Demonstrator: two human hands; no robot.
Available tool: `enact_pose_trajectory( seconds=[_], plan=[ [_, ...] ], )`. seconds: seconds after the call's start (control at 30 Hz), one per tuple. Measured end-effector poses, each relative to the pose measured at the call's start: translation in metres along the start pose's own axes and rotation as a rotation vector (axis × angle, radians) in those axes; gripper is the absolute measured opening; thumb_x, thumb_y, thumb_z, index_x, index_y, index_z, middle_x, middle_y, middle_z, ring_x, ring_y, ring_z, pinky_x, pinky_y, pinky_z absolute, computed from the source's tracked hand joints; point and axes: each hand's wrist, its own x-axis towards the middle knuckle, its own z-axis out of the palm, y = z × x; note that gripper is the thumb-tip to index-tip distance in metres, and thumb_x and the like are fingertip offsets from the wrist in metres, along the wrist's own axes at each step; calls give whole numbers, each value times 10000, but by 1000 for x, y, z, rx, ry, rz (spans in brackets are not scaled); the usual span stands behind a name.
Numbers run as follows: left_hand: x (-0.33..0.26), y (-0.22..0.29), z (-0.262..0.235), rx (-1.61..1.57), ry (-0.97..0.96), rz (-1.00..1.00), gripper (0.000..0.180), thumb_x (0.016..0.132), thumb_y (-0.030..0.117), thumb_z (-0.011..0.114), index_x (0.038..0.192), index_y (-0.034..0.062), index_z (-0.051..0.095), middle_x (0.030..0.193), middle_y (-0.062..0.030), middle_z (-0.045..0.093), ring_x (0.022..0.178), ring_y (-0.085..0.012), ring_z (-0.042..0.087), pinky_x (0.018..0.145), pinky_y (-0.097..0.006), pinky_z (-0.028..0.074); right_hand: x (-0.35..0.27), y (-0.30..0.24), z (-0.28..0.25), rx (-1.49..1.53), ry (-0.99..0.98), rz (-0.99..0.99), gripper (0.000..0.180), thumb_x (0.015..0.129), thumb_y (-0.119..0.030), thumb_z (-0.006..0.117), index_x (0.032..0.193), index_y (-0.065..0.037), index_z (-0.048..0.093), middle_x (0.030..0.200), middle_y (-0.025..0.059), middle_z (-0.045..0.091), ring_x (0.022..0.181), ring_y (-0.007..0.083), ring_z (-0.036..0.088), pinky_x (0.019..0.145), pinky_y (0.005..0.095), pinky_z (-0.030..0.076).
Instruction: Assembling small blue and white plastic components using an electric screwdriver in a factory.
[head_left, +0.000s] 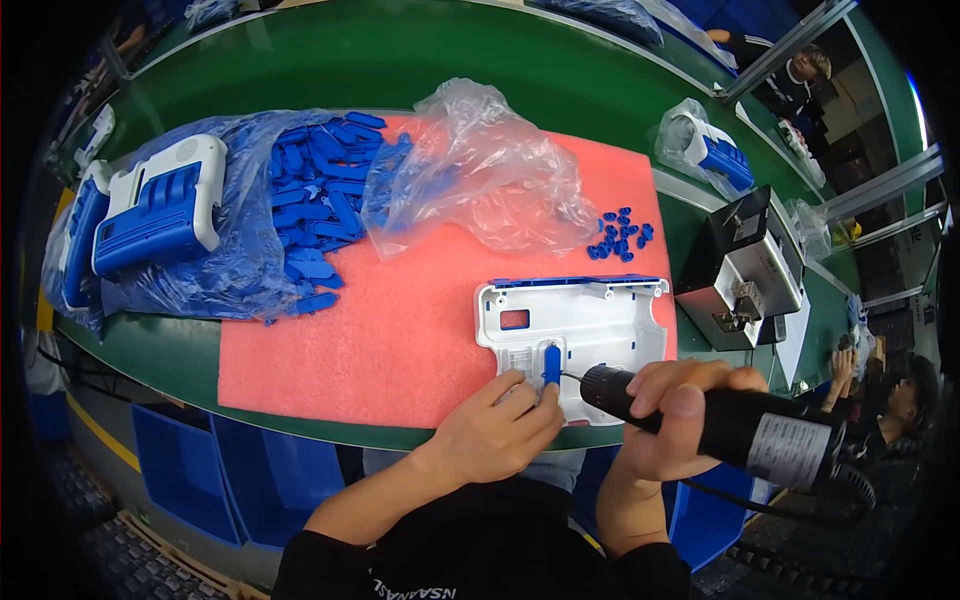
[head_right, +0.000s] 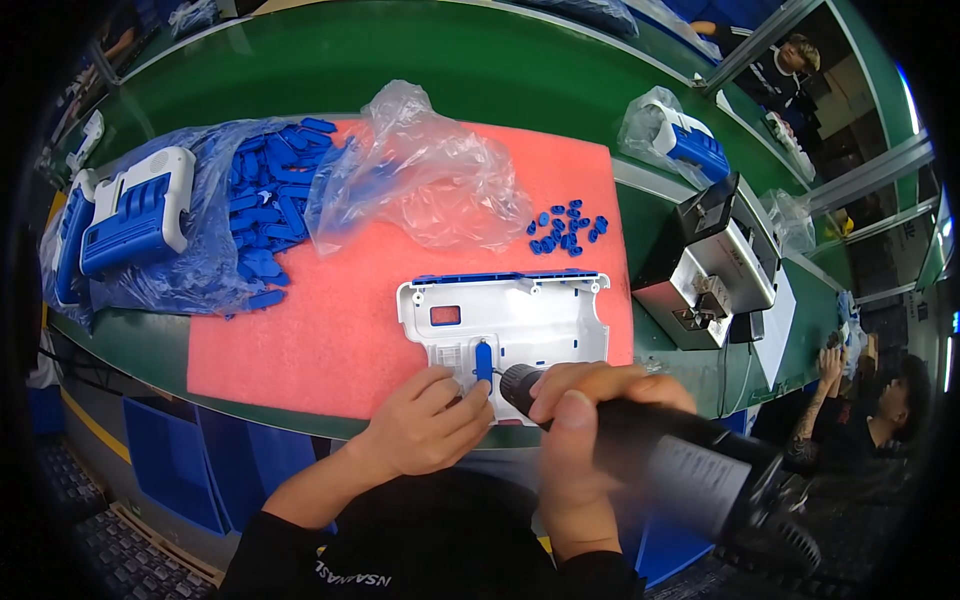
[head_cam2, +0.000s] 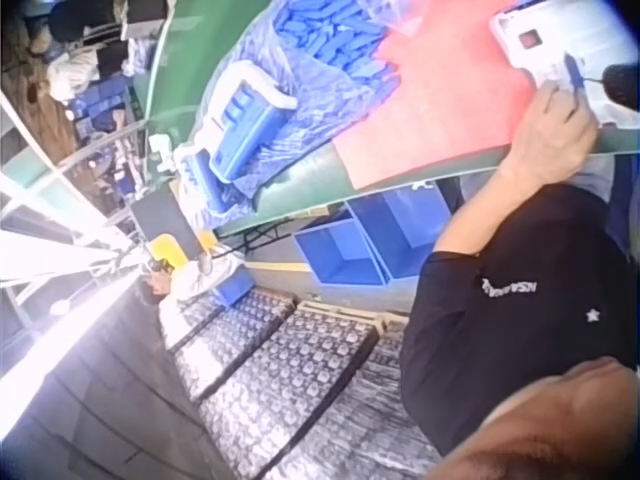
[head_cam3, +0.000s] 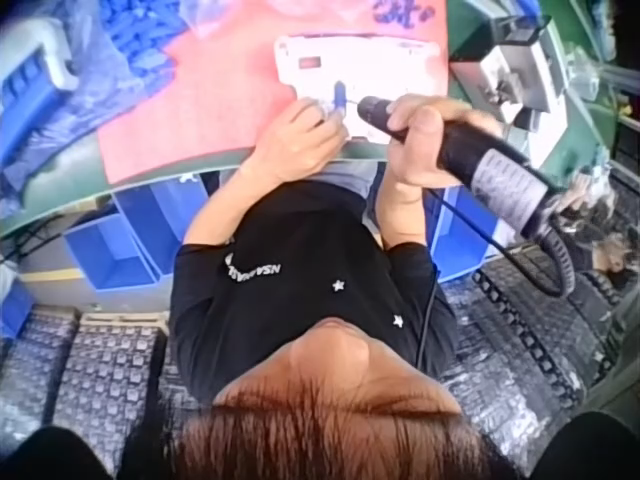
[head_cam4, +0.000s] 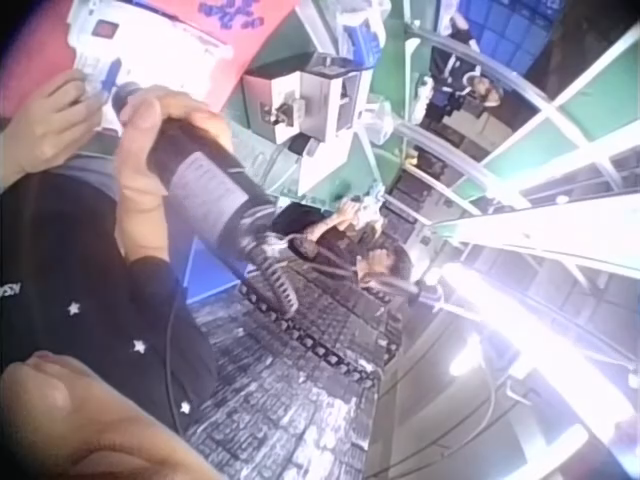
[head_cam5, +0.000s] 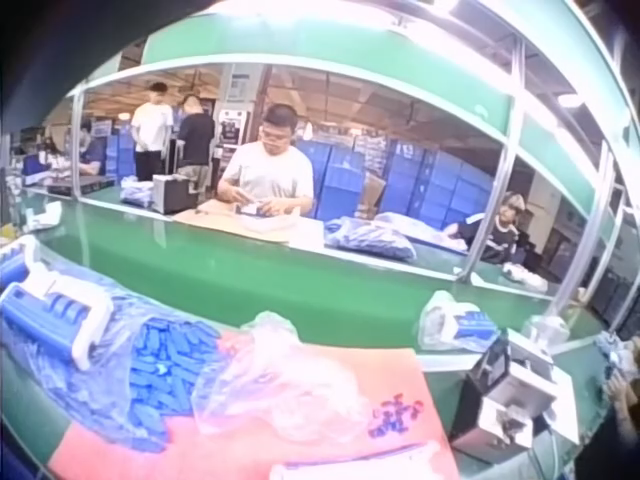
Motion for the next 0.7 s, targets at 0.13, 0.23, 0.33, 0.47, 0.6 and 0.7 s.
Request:
enact_pose_trajectory(
  seconds=[0.13, 0.23, 0.33, 0.47, 0.6, 0.7],
  plan=[
    [3, 1, -2, 3, -47, 28, 190, 702, 146, 619, 857, 36, 624, 983, -90, 600, 782, -200, 516, 797, -339, 459, -6, -3, -6, -21, -69, 52, 361, 803, -62, 622, 1009, -76, 326, 647, 66, 465, 452, 146, 473, 481, 317, 470],
    [4, 2, -4, 0, -75, 39, 184, 731, 147, 594, 870, 30, 622, 970, -100, 595, 799, -206, 523, 808, -340, 454, -10, 6, -18, -73, -188, 50, 384, 798, -31, 627, 988, -96, 300, 668, 73, 482, 476, 154, 496, 493, 313, 483],
    [5, 4, -5, 9, -69, 49, 202, 709, 149, 641, 882, 44, 630, 992, -87, 598, 782, -209, 524, 784, -339, 458, -4, 0, -23, -163, -349, 19, 388, 808, -31, 625, 1031, -55, 308, 710, 93, 549, 597, 167, 584, 558, 309, 496],
    [4, 7, 0, 40, -31, 33, 211, 699, 146, 668, 879, 41, 636, 987, -86, 610, 763, -210, 526, 757, -344, 464, 13, 5, -44, -63, -195, 199, 287, 818, -14, 557, 1069, -12, 420, 658, 64, 528, 532, 139, 538, 535, 294, 467],
    [8, 9, -3, 46, -24, 22, 213, 702, 144, 685, 881, 38, 636, 969, -81, 620, 754, -215, 521, 748, -346, 460, 106, -12, -107, -223, 404, -93, 399, 839, -20, 568, 1199, 63, 417, 638, 61, 504, 482, 135, 502, 481, 276, 435],
    [10, 10, -2, 41, -34, 13, 214, 702, 142, 688, 880, 35, 633, 979, -75, 613, 747, -220, 515, 752, -346, 456, 142, 2, -138, -294, 474, -140, 305, 818, -19, 628, 1076, 53, 482, 652, 43, 553, 514, 105, 527, 516, 230, 420]
  ],
)
